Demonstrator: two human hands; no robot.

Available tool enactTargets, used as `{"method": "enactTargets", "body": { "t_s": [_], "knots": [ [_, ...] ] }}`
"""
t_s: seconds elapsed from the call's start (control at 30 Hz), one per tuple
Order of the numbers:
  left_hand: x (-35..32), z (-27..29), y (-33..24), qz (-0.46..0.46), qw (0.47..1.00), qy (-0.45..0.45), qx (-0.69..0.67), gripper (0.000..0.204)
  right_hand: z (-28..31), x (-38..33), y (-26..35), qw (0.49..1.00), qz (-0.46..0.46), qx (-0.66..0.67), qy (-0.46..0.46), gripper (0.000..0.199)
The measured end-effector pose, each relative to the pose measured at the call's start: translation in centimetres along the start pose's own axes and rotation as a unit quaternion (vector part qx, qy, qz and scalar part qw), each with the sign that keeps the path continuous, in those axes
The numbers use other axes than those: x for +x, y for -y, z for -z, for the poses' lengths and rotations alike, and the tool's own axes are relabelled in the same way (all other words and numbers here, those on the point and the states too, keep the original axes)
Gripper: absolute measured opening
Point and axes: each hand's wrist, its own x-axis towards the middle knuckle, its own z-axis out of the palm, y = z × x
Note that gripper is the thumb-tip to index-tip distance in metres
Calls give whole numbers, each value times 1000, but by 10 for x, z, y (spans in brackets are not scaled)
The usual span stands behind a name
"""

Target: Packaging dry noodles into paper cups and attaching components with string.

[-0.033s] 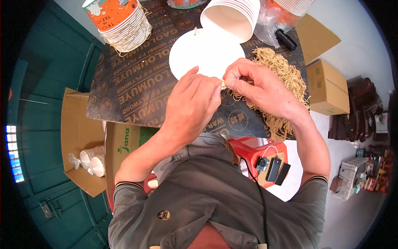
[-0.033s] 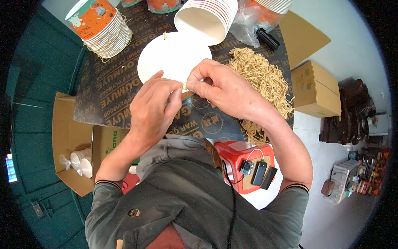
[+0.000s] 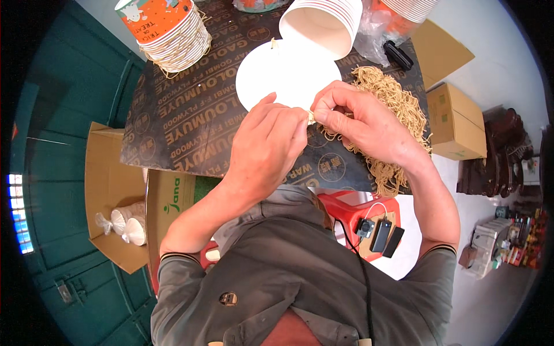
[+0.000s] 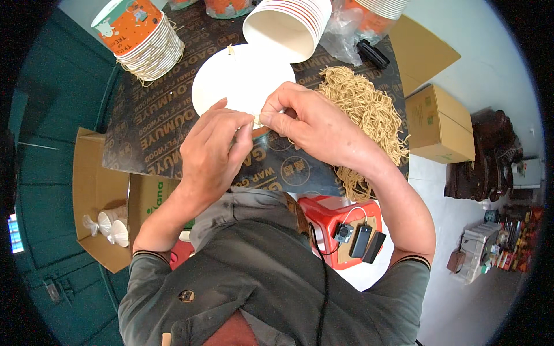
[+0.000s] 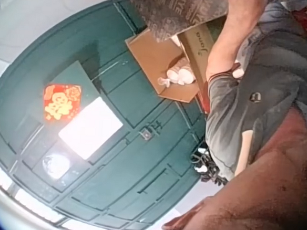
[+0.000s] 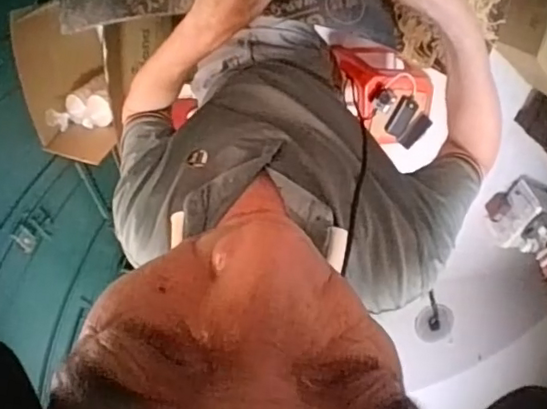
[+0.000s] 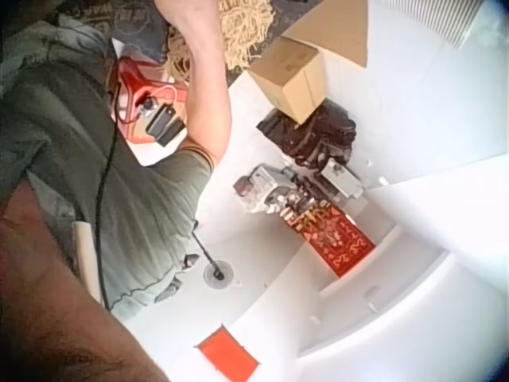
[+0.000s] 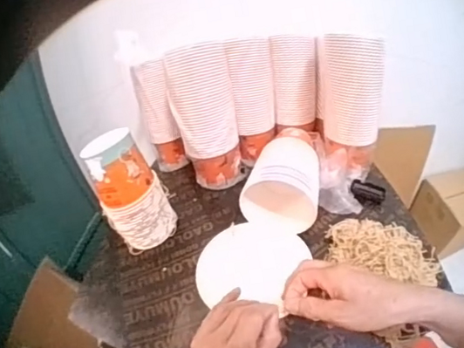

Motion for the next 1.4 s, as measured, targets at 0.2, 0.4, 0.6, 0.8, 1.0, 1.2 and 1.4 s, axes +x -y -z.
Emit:
{"method": "enactTargets", "body": {
  "t_s": [0.2, 0.4, 0.6, 0.8, 1.0, 1.2, 1.4],
  "knots": [
    [-1, 5, -2, 11, 1000, -4, 3, 19, 1, 0, 2, 999, 10, -29, 12, 30],
    [-1, 9, -5, 30, 999, 13, -8, 16, 1, 1, 1, 999, 23, -42, 16, 33],
    [0, 15, -5, 59, 994, 66, -56, 14, 3, 1, -2, 999, 20, -38, 21, 34],
    [-1, 17, 0, 53, 991, 105, -68, 17, 3, 1, 3, 999, -7, -49, -7, 33],
    [-2, 16, 3, 28, 993, 112, -38, 22, 6, 0, 0, 999, -8, -41, -13, 31],
    [3, 13, -3, 54, 993, 99, -38, 31, 8, 0, 4, 998, -15, 65, 12, 27],
    [0, 2, 6, 47, 996, 70, -36, 27, 6, 4, 9, 994, -21, 104, -1, 20]
  ]
}}
